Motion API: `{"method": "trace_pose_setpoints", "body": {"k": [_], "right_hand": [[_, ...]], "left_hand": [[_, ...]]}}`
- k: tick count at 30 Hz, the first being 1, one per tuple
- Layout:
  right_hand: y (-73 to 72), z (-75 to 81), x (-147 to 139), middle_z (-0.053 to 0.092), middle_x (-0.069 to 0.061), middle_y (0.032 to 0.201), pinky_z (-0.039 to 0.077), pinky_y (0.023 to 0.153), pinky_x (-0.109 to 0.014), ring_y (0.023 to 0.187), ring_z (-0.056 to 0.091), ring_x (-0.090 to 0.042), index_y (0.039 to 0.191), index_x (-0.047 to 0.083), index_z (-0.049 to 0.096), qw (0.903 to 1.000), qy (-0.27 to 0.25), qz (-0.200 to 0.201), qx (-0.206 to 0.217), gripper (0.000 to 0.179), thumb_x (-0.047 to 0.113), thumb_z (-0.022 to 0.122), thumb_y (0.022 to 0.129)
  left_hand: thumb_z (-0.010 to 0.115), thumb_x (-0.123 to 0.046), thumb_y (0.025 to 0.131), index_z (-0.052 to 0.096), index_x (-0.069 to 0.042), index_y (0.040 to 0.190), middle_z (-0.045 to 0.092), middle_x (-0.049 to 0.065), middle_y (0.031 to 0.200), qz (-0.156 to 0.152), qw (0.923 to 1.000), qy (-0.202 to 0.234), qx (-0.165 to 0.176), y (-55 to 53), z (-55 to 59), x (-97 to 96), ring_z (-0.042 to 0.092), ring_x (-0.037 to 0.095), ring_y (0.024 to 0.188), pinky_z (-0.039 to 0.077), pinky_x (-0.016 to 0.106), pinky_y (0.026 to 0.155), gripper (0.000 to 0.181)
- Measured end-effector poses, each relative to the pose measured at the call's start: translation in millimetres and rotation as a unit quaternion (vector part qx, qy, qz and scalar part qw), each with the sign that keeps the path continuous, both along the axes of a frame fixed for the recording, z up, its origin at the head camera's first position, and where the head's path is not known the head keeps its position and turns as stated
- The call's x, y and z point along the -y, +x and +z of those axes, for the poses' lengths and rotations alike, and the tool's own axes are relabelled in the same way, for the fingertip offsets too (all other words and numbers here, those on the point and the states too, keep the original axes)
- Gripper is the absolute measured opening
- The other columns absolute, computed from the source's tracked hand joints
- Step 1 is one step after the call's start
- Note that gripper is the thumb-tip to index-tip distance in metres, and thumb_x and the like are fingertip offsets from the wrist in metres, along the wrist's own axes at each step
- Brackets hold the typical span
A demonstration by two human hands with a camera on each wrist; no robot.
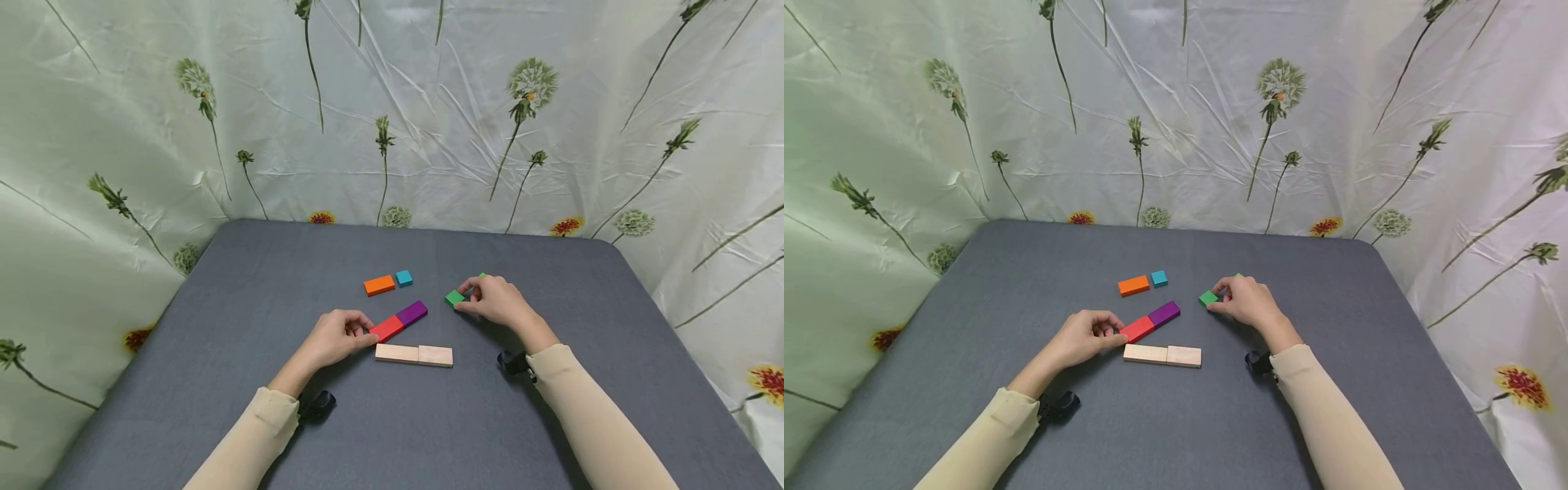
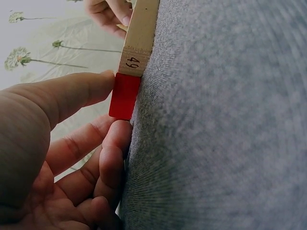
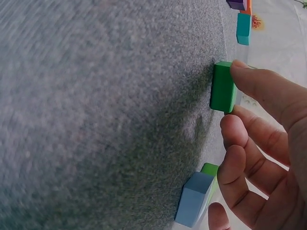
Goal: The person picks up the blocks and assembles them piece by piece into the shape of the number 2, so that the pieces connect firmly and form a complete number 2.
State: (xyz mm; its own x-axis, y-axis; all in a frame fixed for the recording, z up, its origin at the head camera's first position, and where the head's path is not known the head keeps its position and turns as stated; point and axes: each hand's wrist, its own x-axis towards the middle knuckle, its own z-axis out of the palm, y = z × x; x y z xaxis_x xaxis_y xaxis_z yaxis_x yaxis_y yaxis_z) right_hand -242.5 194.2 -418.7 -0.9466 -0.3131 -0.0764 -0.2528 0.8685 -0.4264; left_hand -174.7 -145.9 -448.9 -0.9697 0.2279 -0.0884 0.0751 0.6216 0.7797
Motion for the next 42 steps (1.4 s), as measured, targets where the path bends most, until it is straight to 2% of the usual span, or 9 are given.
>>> {"method": "trace_pose_setpoints", "body": {"k": [11, 27, 42], "right_hand": [[1.4, 2.4, 6, 0.065, 0.000, 0.079, 0.039, 0.061, -0.030, 0.064, 0.053, -0.013, 0.118, 0.009, 0.079, 0.9998, 0.013, -0.013, -0.003, 0.035, 0.035, 0.083, 0.095], [-4.9, 4.8, 12, 0.067, -0.001, 0.082, 0.041, 0.063, -0.029, 0.065, 0.056, -0.012, 0.123, 0.007, 0.078, 0.9994, 0.002, -0.014, 0.032, 0.034, 0.028, 0.082, 0.097], [-11.2, 8.3, 21, 0.066, -0.001, 0.082, 0.041, 0.065, -0.028, 0.066, 0.055, -0.012, 0.124, 0.006, 0.077, 0.9990, 0.008, 0.004, 0.044, 0.033, 0.027, 0.081, 0.098]], "left_hand": [[0.087, -0.025, 0.091, 0.078, -0.012, 0.099, 0.060, -0.003, 0.074, -0.001, 1.0000, -0.003, -0.006, 0.6, -1.1, 0.3, 0.049, 0.012, 0.066, 0.036, 0.025, 0.059, 0.018], [0.087, -0.024, 0.091, 0.078, -0.012, 0.099, 0.061, -0.002, 0.075, -0.002, 1.0000, -0.003, -0.006, 0.8, 0.2, -0.1, 0.050, 0.012, 0.068, 0.038, 0.025, 0.060, 0.017], [0.088, -0.024, 0.091, 0.077, -0.012, 0.099, 0.061, -0.002, 0.074, 0.006, 1.0000, -0.003, -0.001, 1.7, 0.3, -0.5, 0.050, 0.012, 0.065, 0.038, 0.025, 0.059, 0.018]]}}
